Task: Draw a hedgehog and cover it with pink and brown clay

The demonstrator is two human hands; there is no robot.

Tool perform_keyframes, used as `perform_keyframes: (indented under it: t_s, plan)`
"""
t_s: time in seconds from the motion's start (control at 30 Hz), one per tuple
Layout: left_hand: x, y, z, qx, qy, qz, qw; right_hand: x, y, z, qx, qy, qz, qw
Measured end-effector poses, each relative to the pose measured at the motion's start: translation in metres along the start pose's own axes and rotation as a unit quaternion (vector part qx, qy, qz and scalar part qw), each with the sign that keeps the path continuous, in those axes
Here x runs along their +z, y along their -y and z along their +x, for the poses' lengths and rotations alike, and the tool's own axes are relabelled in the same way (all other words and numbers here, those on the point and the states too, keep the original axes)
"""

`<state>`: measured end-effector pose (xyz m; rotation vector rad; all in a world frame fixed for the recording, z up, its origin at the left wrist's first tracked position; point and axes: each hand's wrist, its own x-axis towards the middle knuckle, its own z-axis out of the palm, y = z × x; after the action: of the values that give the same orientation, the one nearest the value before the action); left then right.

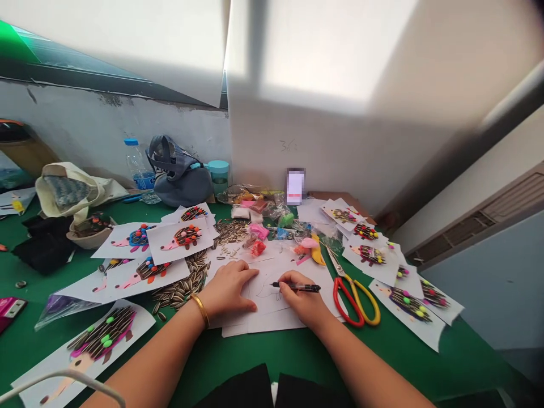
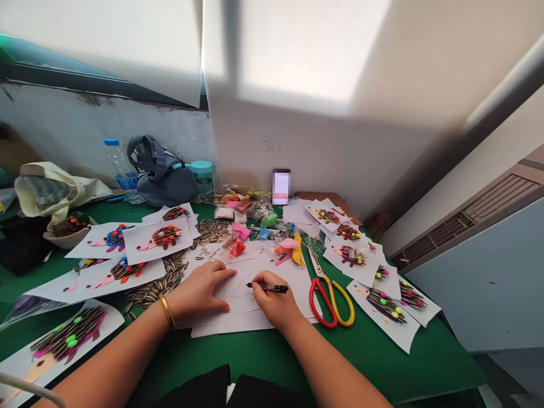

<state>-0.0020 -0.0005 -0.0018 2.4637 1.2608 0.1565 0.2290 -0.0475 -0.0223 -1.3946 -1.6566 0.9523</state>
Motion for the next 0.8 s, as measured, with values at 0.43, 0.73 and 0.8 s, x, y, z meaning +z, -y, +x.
perform_keyframes:
  t_s: [0.43,0.73,0.8]
  plan:
    - [0.0024,0.0015,0.0000,0.001,-0.002,0.003,1.000,0.0030,0.0030,0.0020,0.006,0.004,-0.017,1.000]
    - [0.0015,0.0013,0.0005,-0.001,0.002,-0.002,1.000,0.0029,-0.0004,0.0027,0.001,0.001,-0.029,1.000]
    - [0.0012,0.0013,0.0003,0.001,0.000,0.000,1.000,0.0032,-0.0016,0.0031,0.008,0.002,-0.027,1.000]
